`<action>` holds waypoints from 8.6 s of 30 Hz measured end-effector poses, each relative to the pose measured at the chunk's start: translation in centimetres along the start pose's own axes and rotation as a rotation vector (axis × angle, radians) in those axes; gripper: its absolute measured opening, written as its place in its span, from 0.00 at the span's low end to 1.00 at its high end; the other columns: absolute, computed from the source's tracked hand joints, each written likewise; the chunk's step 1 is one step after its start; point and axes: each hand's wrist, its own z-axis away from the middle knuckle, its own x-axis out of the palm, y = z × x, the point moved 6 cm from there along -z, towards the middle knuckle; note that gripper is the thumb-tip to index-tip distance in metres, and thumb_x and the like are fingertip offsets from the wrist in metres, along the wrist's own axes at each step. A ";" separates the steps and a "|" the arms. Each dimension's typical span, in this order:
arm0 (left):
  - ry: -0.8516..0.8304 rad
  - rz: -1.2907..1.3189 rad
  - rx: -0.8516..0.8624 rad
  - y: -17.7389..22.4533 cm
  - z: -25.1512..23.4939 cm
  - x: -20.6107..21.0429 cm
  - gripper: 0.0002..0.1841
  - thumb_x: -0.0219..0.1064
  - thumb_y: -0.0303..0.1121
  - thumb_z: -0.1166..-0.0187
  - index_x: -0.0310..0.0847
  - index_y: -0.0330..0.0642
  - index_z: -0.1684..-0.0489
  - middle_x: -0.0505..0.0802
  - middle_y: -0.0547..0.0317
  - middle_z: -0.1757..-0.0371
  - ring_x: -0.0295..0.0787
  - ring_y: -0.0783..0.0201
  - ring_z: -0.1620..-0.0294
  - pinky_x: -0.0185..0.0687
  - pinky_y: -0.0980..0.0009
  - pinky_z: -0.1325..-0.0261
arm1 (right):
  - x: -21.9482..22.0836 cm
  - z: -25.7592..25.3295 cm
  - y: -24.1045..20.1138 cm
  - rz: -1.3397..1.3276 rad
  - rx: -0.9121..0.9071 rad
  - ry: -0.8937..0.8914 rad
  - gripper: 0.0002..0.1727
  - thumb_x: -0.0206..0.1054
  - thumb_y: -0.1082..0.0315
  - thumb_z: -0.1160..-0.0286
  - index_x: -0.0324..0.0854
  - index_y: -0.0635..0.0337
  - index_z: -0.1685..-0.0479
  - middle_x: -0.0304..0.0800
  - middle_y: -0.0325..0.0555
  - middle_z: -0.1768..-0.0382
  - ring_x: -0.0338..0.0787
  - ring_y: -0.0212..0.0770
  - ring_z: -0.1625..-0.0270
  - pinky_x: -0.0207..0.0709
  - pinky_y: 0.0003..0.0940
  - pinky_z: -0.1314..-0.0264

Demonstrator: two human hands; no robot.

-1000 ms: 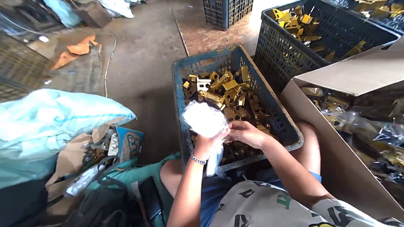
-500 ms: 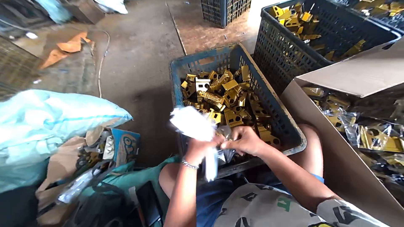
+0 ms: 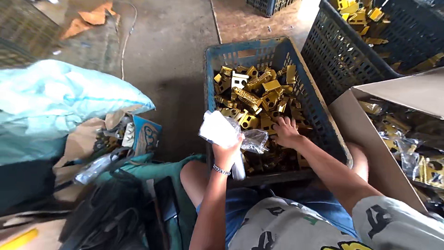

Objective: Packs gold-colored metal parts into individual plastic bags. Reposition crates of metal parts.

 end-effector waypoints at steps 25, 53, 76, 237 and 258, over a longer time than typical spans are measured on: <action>-0.434 -0.286 0.314 6.3 0.1 2.5 0.25 0.80 0.33 0.34 0.82 0.26 0.42 0.94 0.45 0.51 0.92 0.63 0.47 0.87 0.63 0.37 | -1.9 3.6 -10.3 -0.540 -0.335 0.244 0.36 0.74 0.65 0.28 0.68 0.73 0.22 0.82 0.71 0.33 0.85 0.62 0.32 0.76 0.60 0.28; -0.525 0.435 -0.124 5.2 3.4 4.6 0.31 0.79 0.09 0.48 0.78 0.31 0.40 0.93 0.60 0.52 0.91 0.73 0.50 0.88 0.75 0.41 | -0.9 8.8 -5.4 -1.346 -0.214 0.160 0.10 0.52 0.67 0.10 0.79 0.52 0.56 0.82 0.28 0.75 0.81 0.23 0.76 0.81 0.21 0.70; -0.374 0.227 0.198 4.0 0.6 3.1 0.32 0.82 0.22 0.41 0.74 0.26 0.34 0.90 0.54 0.43 0.89 0.70 0.45 0.87 0.72 0.37 | -1.1 8.0 -6.2 -1.562 -0.332 -0.086 0.10 0.56 0.78 0.17 0.84 0.58 0.56 0.89 0.35 0.67 0.89 0.27 0.68 0.88 0.24 0.58; -0.128 0.205 -0.058 2.8 -0.5 0.2 0.39 0.79 0.14 0.56 0.67 0.26 0.35 0.91 0.62 0.61 0.92 0.73 0.60 0.91 0.76 0.52 | -3.1 -6.4 -0.2 0.077 -0.035 0.082 0.20 0.67 0.77 0.23 0.83 0.67 0.32 0.60 0.65 0.13 0.52 0.77 0.12 0.37 0.79 0.13; -0.281 0.082 0.164 4.8 1.4 3.4 0.26 0.80 0.22 0.47 0.77 0.29 0.46 0.92 0.64 0.66 0.90 0.74 0.62 0.88 0.75 0.50 | -5.0 12.6 -2.5 -1.332 -0.285 0.060 0.29 0.67 0.71 0.27 0.62 0.60 0.27 0.88 0.47 0.45 0.95 0.42 0.55 0.94 0.38 0.54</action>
